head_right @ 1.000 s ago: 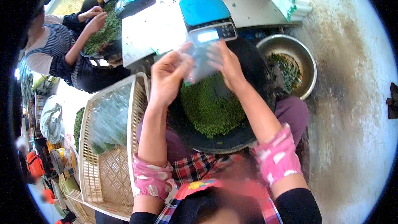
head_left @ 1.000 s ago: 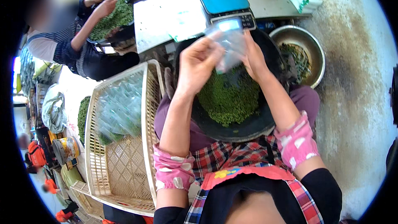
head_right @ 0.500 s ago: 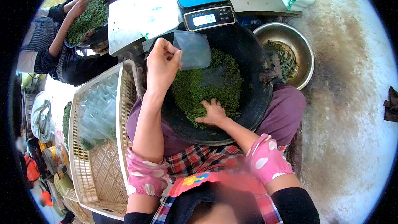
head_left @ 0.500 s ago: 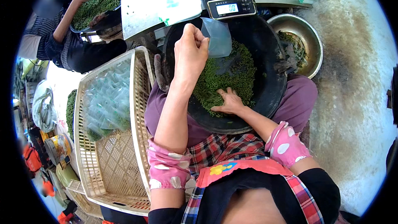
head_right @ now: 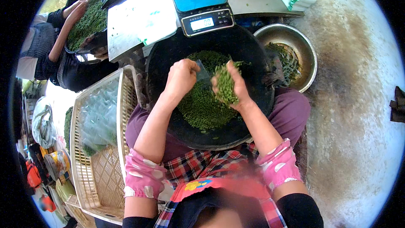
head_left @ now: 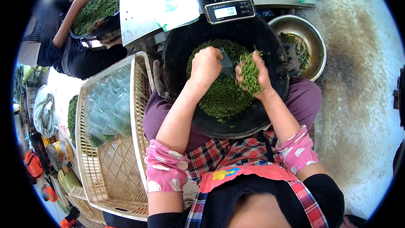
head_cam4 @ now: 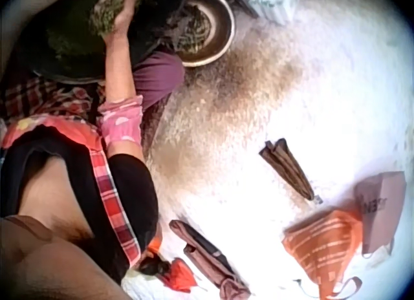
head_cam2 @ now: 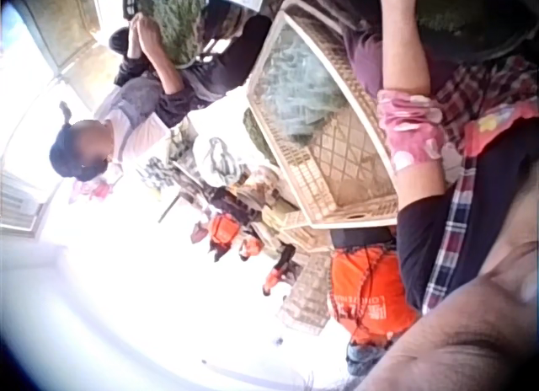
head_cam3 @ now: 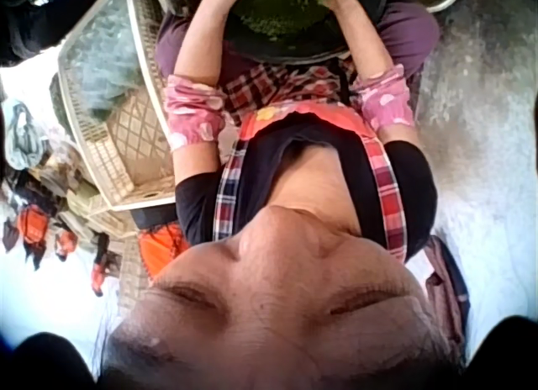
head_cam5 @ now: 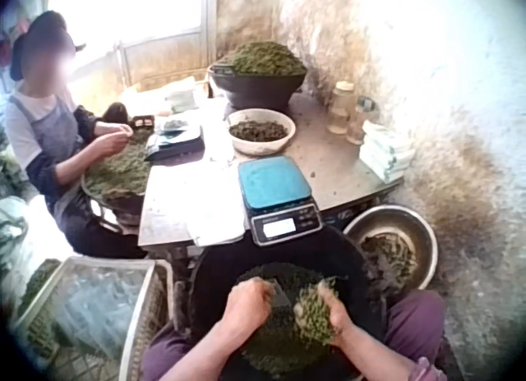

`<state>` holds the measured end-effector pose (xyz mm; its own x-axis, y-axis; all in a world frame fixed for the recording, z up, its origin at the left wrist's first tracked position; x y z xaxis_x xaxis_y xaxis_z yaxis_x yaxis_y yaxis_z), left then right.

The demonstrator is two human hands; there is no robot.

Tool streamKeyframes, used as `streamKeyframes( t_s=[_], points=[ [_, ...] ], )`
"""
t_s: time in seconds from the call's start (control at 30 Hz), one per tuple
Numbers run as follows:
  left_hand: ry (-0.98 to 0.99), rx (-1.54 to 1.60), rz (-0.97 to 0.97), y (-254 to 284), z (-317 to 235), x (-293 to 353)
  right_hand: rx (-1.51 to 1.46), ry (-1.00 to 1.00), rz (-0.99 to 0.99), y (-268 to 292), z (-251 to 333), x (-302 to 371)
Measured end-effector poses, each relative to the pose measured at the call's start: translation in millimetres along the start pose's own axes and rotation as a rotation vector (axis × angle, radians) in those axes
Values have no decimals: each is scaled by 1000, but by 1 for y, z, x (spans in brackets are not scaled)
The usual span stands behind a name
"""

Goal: The person scoops green tea leaves from a basin on their lap into small plastic bags, weighs each bag on a digital scale, and places the filled bags into a basket. The process is repeated continuously.

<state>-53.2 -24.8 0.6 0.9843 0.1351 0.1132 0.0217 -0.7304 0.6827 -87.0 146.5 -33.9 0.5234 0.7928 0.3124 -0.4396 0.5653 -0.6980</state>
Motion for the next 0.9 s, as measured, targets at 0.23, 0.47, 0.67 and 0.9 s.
streamKeyframes(
  t_s=[0.23,0.47,0.67,0.9],
  points=[
    [51,68,237,-21,-3,-1,-60,431,78,-43,45,-31],
    [-4,132,140,-16,2,-2,327,345,91,-39,36,-37],
    [-41,221,97,-9,1,-2,1474,449,21,-27,43,-25],
    [-83,206,51,-15,0,-1,1562,253,-208,-45,46,-20]
  ],
)
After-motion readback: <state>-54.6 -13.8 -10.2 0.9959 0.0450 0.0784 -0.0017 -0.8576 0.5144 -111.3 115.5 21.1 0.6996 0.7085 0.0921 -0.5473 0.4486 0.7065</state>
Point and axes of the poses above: each hand's wrist, its own x-axis away from the middle knuckle, its own y-axis out of the back of the hand, z = x × y, the point moved 5 cm from there along -x, towards the middle knuckle, and after that the axes turned 10 degrees about z, right-handed, at the moved point
